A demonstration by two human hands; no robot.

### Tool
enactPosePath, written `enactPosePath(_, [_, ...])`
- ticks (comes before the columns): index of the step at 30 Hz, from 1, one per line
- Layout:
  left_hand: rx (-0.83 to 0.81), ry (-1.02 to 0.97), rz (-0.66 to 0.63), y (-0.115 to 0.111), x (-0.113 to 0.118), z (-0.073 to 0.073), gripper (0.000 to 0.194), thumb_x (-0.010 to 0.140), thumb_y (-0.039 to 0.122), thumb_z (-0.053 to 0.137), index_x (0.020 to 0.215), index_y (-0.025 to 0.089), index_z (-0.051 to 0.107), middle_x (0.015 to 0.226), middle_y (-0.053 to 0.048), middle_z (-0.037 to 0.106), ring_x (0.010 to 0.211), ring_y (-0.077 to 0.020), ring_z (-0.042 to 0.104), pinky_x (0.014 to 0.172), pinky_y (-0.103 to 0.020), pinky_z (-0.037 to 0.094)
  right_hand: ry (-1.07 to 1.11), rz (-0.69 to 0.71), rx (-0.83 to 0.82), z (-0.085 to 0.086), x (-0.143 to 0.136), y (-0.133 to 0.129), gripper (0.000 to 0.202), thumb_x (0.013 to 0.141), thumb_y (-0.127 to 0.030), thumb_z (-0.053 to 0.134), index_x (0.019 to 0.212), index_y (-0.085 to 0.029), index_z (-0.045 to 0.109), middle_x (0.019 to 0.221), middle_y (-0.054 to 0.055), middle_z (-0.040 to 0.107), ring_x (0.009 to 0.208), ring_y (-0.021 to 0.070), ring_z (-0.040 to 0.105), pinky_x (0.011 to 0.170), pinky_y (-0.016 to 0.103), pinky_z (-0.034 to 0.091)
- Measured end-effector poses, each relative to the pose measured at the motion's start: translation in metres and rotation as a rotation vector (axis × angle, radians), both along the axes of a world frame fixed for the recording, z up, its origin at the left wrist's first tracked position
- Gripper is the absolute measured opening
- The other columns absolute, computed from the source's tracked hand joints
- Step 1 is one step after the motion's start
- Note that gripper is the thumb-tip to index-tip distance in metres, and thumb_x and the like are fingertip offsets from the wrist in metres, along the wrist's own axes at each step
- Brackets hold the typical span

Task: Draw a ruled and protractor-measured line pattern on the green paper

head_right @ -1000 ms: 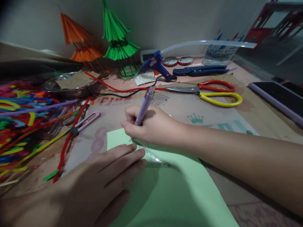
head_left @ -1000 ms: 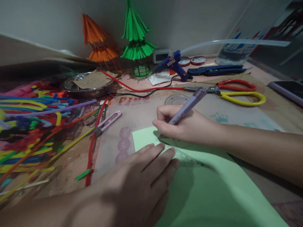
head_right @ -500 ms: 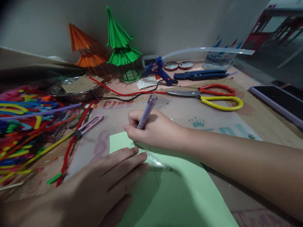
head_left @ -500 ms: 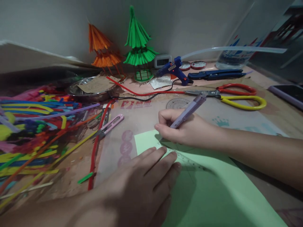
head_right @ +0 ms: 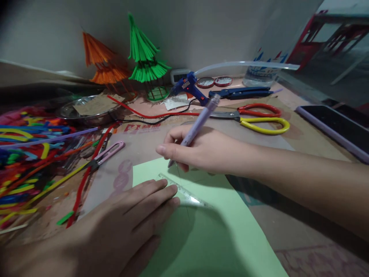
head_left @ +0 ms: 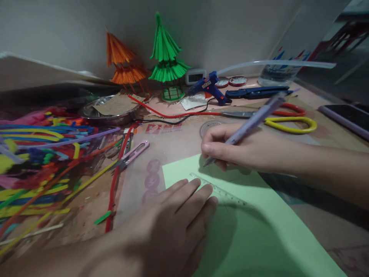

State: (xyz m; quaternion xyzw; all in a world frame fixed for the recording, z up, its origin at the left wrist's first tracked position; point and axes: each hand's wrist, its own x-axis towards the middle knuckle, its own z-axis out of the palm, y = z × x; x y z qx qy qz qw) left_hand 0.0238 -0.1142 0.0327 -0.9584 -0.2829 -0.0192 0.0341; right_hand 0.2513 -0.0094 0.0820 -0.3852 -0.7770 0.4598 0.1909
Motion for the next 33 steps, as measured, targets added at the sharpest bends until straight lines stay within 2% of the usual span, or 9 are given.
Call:
enactPosePath(3, [0.055, 0.003, -0.016, -0.005, 0.002, 0.004, 0.053, 0.105, 0.039, 0.048, 0.154, 0.018, 0.054, 0.159, -0.008, 0.055, 0.146, -0.0269, 0.049, 0.126, -0.041, 0.036, 0.022, 0.005, 0.006, -0.001, 0.013, -0.012, 0.029, 0.095, -0.044, 0.069, 0.078, -0.02, 0.064, 0.062, -0.004, 0.064, 0.05, 0.0089, 0.049, 0.05, 0.023, 0.036])
enactPosePath(7, [0.124, -0.119, 0.023, -0.005, 0.004, 0.006, 0.044, 0.105, 0.039, 0.048, 0.144, 0.022, 0.062, 0.146, -0.003, 0.065, 0.134, -0.0239, 0.054, 0.12, -0.038, 0.039, 0.091, -0.072, -0.025, -0.017, 0.021, -0.026, 0.026, 0.096, -0.04, 0.066, 0.08, -0.021, 0.059, 0.061, -0.005, 0.062, 0.05, 0.0091, 0.049, 0.05, 0.023, 0.037])
enactPosePath(11, [0.15, -0.149, 0.0, -0.004, 0.003, 0.003, 0.042, 0.107, 0.038, 0.044, 0.14, 0.023, 0.065, 0.141, 0.0, 0.068, 0.129, -0.0239, 0.056, 0.117, -0.036, 0.04, 0.054, -0.102, 0.07, -0.023, 0.018, -0.03, 0.03, 0.094, -0.035, 0.062, 0.07, -0.022, 0.051, 0.058, -0.005, 0.055, 0.051, 0.0094, 0.045, 0.049, 0.023, 0.034])
enactPosePath(15, [0.203, -0.105, 0.051, -0.009, -0.001, 0.004, 0.04, 0.106, 0.035, 0.048, 0.14, 0.025, 0.067, 0.144, 0.004, 0.068, 0.133, -0.0221, 0.053, 0.123, -0.034, 0.034, 0.061, -0.051, 0.171, -0.024, 0.013, -0.028, 0.028, 0.093, -0.031, 0.06, 0.068, -0.021, 0.052, 0.059, -0.006, 0.05, 0.053, 0.0093, 0.043, 0.052, 0.023, 0.033])
enactPosePath(19, [0.231, -0.092, 0.017, -0.009, 0.002, 0.007, 0.038, 0.109, 0.03, 0.044, 0.132, 0.026, 0.073, 0.145, 0.006, 0.067, 0.141, -0.0174, 0.044, 0.131, -0.029, 0.02, 0.04, -0.028, 0.105, -0.023, 0.009, -0.022, 0.025, 0.091, -0.034, 0.063, 0.072, -0.021, 0.055, 0.061, -0.006, 0.052, 0.054, 0.0095, 0.043, 0.051, 0.024, 0.032])
enactPosePath(22, [0.197, -0.096, 0.017, -0.006, 0.006, 0.009, 0.038, 0.111, 0.035, 0.043, 0.135, 0.028, 0.072, 0.146, 0.008, 0.067, 0.141, -0.0176, 0.044, 0.132, -0.029, 0.014, 0.019, -0.012, 0.108, -0.022, 0.005, -0.016, 0.029, 0.093, -0.037, 0.062, 0.07, -0.022, 0.053, 0.059, -0.006, 0.049, 0.054, 0.01, 0.043, 0.052, 0.025, 0.031])
enactPosePath(25, [0.157, -0.081, 0.033, -0.003, 0.006, 0.011, 0.037, 0.11, 0.036, 0.047, 0.138, 0.028, 0.07, 0.145, 0.008, 0.068, 0.138, -0.0199, 0.047, 0.132, -0.032, 0.017, 0.028, -0.001, 0.141, -0.022, -0.001, -0.012, 0.031, 0.094, -0.036, 0.059, 0.068, -0.022, 0.05, 0.059, -0.006, 0.047, 0.055, 0.01, 0.043, 0.053, 0.025, 0.031])
enactPosePath(30, [0.208, -0.092, -0.068, 0.0, 0.003, 0.012, 0.039, 0.111, 0.034, 0.043, 0.136, 0.028, 0.072, 0.142, 0.008, 0.069, 0.137, -0.019, 0.047, 0.127, -0.032, 0.029, 0.036, 0.039, 0.115, -0.024, -0.004, -0.012, 0.029, 0.094, -0.035, 0.062, 0.07, -0.021, 0.053, 0.059, -0.007, 0.048, 0.054, 0.0098, 0.041, 0.052, 0.025, 0.031])
enactPosePath(33, [0.187, -0.091, -0.003, -0.002, 0.005, 0.012, 0.039, 0.111, 0.035, 0.044, 0.137, 0.028, 0.072, 0.14, 0.007, 0.071, 0.135, -0.0208, 0.05, 0.126, -0.033, 0.032, 0.056, 0.052, 0.083, -0.024, -0.004, -0.013, 0.028, 0.094, -0.036, 0.065, 0.072, -0.021, 0.055, 0.06, -0.007, 0.051, 0.055, 0.0093, 0.042, 0.051, 0.024, 0.031])
